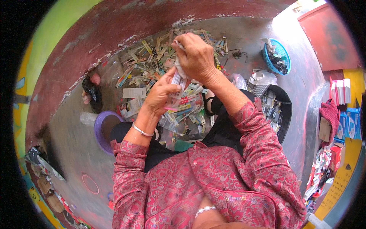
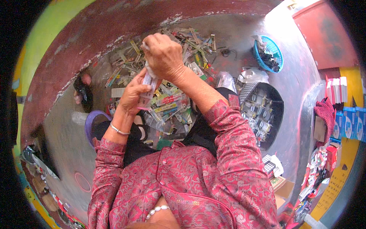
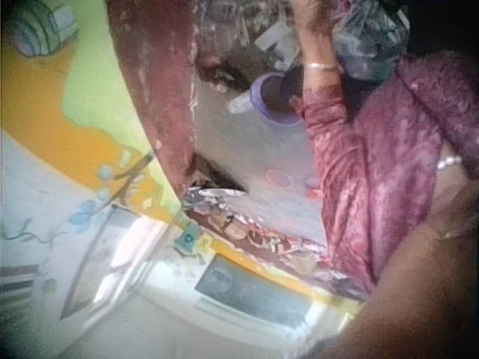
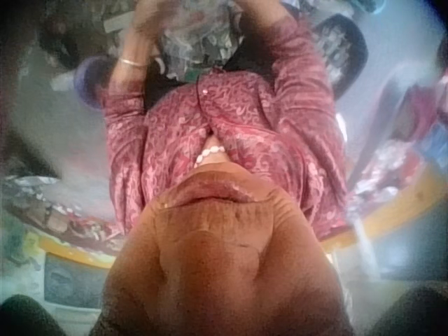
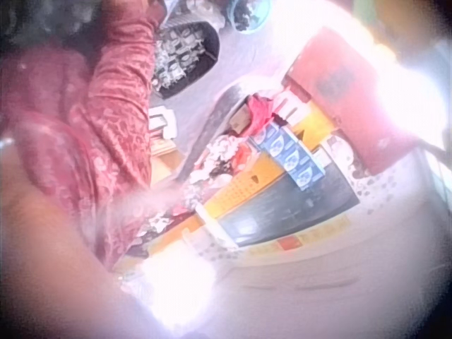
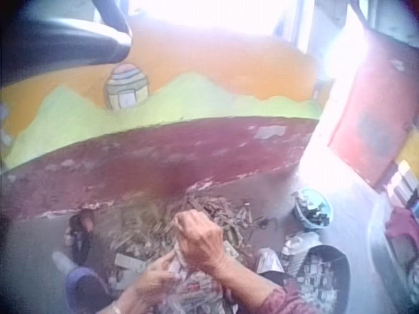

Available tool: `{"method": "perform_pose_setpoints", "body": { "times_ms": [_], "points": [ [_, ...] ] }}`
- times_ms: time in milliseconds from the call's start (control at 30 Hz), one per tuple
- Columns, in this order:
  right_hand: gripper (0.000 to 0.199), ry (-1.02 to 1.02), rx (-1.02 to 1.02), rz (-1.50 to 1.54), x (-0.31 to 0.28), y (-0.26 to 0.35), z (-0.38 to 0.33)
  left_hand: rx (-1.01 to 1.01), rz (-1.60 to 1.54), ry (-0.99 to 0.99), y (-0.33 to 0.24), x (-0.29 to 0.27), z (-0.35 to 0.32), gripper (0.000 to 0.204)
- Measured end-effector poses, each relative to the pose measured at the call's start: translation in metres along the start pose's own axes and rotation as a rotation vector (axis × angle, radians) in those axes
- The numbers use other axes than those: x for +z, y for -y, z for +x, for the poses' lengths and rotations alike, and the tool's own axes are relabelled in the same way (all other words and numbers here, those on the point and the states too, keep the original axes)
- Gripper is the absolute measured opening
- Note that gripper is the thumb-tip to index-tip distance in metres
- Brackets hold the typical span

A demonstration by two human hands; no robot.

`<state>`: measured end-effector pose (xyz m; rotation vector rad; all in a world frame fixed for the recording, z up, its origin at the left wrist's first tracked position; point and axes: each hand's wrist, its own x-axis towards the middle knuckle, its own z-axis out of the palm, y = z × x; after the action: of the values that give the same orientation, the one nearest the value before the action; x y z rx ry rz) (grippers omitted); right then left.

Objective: The person sorts through a large pile of plastic-wrapped items on the floor, picks up specific narrow tubes by hand, and places them into a plastic bag.

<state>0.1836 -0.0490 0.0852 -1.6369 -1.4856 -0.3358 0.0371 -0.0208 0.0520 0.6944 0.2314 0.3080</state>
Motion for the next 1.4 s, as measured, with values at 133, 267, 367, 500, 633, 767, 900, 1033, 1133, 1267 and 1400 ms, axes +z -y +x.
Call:
{"method": "perform_pose_setpoints", "body": {
  "times_ms": [133,267,367,500,633,767,900,1033,1133,1267,1400],
  "points": [
    [0.018,-0.103,0.339,-0.235,-0.021,-0.061,0.021,-0.041,-0.14,0.049,-0.012,0.027,-0.016,0.083],
    [0.032,-0.172,0.704,0.116,-0.044,-0.096,0.02,0.04,-0.28,0.072,-0.018,0.019,-0.009,0.082],
    [0.022,-0.315,0.663,0.364,-0.05,-0.071,0.023,0.03,-0.309,0.112,-0.016,0.018,-0.004,0.081],
    [0.02,-0.282,0.41,0.297,-0.035,-0.019,0.025,0.015,-0.28,0.071,-0.008,0.015,-0.001,0.076],
    [0.009,-0.048,0.137,0.064,0.006,0.016,-0.002,0.061,-0.451,-0.015,0.01,-0.016,0.013,0.047],
    [0.013,0.13,-0.016,0.115,0.024,0.039,-0.027,0.131,-0.486,-0.197,-0.007,-0.004,0.014,0.063],
    [0.014,0.167,-0.17,0.3,0.021,0.056,-0.032,0.285,-0.488,-0.004,-0.021,-0.007,0.013,0.061],
    [0.011,0.161,-0.21,0.224,0.016,0.05,-0.027,0.247,-0.365,-0.087,-0.01,-0.002,0.015,0.048],
    [0.016,0.06,-0.221,0.111,0.011,0.028,-0.014,0.144,-0.393,-0.108,-0.004,-0.007,0.01,0.043],
    [0.018,-0.2,0.278,-0.013,-0.021,-0.031,0.02,0.106,-0.314,-0.074,-0.002,0.004,0.001,0.044],
    [0.026,-0.153,0.433,0.071,-0.031,-0.032,0.021,0.1,-0.253,-0.041,-0.002,0.005,0.007,0.045]
  ]
}}
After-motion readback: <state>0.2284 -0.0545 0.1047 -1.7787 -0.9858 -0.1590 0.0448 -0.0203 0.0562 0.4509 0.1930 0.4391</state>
